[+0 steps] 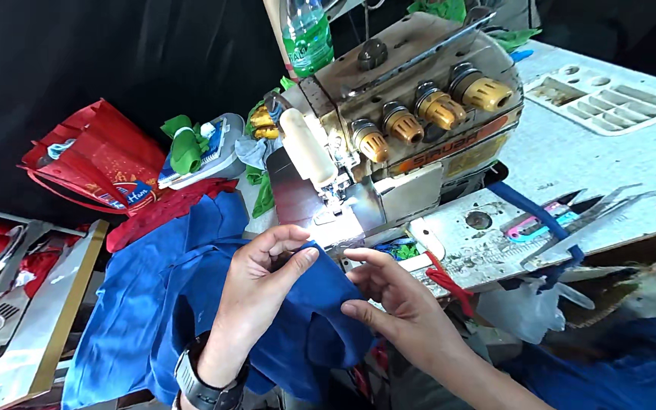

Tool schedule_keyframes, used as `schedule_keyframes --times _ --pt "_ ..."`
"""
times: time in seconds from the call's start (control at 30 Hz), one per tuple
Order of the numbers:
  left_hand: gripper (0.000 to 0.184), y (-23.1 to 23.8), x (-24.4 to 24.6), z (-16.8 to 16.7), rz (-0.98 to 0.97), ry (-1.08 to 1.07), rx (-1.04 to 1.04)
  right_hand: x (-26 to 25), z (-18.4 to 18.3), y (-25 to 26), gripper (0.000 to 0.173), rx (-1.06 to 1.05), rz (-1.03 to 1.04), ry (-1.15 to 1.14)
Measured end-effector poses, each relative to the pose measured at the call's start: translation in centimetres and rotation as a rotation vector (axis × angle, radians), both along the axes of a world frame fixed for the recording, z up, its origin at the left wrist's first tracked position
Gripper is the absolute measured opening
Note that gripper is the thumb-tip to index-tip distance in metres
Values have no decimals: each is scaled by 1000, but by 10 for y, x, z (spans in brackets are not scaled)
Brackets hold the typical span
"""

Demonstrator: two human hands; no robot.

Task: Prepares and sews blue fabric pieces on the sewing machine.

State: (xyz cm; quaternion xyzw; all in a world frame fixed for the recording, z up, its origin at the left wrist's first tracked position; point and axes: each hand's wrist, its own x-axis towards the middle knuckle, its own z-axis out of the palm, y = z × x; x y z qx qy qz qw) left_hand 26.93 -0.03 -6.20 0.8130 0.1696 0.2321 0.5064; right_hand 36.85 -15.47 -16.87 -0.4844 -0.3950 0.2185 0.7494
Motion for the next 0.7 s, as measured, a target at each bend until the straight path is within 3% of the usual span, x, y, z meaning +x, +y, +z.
schedule_keyframes --times 0.23,0.37,0.7 --pt "18 4 0 -2 0 15 22 -1 0 3 32 7 -86 -24" --pt "19 3 3 -4 19 -2 9 1 -4 2 9 31 -127 -149" --pt "18 -1 17 -2 16 -11 93 8 2 0 18 44 -107 -187"
